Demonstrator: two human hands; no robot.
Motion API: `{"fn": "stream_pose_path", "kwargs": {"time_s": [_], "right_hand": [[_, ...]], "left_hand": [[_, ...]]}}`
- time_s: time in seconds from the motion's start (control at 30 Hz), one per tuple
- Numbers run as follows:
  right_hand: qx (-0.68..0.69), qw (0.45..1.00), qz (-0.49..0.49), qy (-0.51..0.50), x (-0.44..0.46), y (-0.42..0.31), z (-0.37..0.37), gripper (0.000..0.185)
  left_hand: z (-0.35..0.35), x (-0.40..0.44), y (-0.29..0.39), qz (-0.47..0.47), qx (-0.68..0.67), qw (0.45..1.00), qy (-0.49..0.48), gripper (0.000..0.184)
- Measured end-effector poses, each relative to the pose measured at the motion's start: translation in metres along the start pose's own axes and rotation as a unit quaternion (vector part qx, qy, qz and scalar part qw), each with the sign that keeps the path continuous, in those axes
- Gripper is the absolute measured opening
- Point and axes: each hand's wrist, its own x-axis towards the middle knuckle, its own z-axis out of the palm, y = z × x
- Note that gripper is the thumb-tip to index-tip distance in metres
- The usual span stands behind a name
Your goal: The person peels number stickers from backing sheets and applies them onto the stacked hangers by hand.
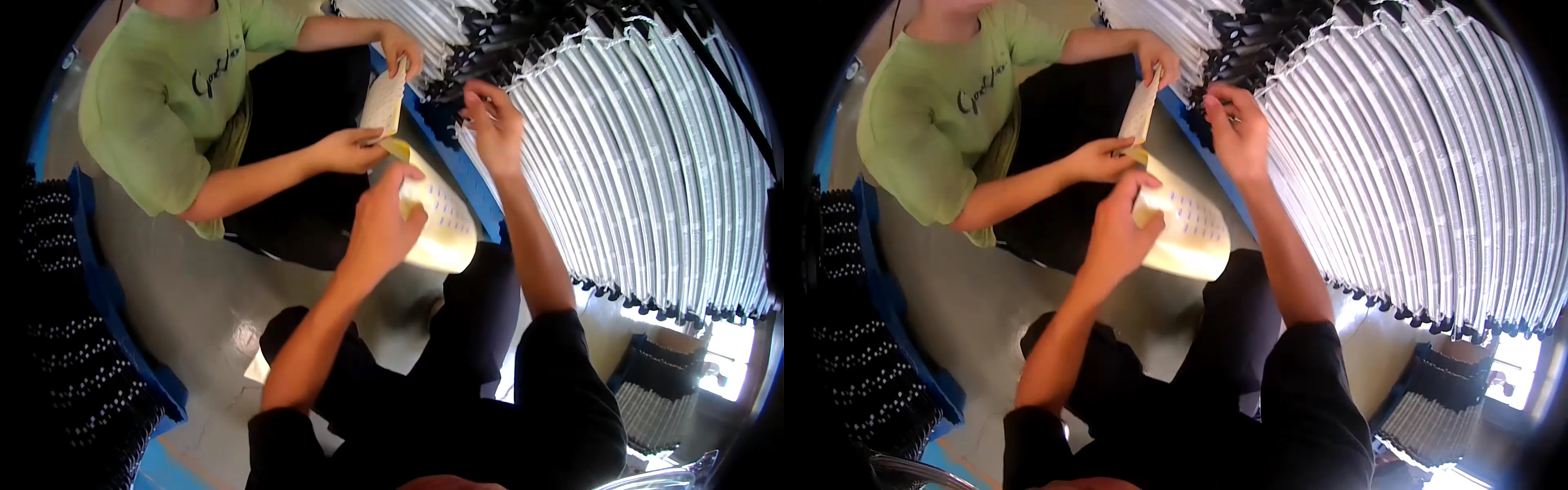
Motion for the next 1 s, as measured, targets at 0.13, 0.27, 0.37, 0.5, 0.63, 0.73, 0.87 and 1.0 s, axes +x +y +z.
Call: {"fn": "stream_pose_path", "kwargs": {"time_s": [0.13, 0.27, 0.37, 0.5, 0.63, 0.73, 0.87, 1.0], "right_hand": [[-0.066, 0.987, -0.092, -0.116, -0.035, -0.032, -0.019, 0.004], [0.035, 0.965, -0.133, -0.224, -0.029, -0.006, -0.008, 0.01], [-0.024, 0.924, -0.193, -0.329, -0.038, 0.004, -0.014, 0.016], [-0.091, 0.901, -0.204, -0.373, -0.041, -0.005, -0.009, 0.026], [-0.049, 0.929, -0.207, -0.303, -0.041, -0.016, -0.003, 0.026], [0.002, 0.946, -0.195, -0.259, -0.042, 0.003, -0.015, 0.025], [0.013, 0.946, -0.214, -0.244, -0.049, 0.032, -0.015, 0.024], [0.012, 0.943, -0.17, -0.287, -0.059, 0.047, -0.045, 0.021]], "left_hand": [[-0.007, 0.002, -0.032, 0.032, -0.135, 0.99, -0.003, 0.041], [-0.018, -0.007, -0.048, 0.01, -0.16, 0.986, -0.043, 0.045], [-0.005, -0.009, -0.048, -0.04, -0.185, 0.982, 0.019, 0.046], [0.006, -0.011, -0.026, -0.067, -0.203, 0.971, 0.105, 0.048], [0.021, -0.008, -0.008, -0.017, -0.152, 0.972, 0.179, 0.047], [0.044, 0.003, -0.006, 0.04, -0.145, 0.969, 0.197, 0.048], [0.055, 0.01, -0.045, 0.142, -0.063, 0.967, 0.203, 0.049], [0.068, 0.002, -0.051, 0.166, 0.004, 0.977, 0.136, 0.049]]}}
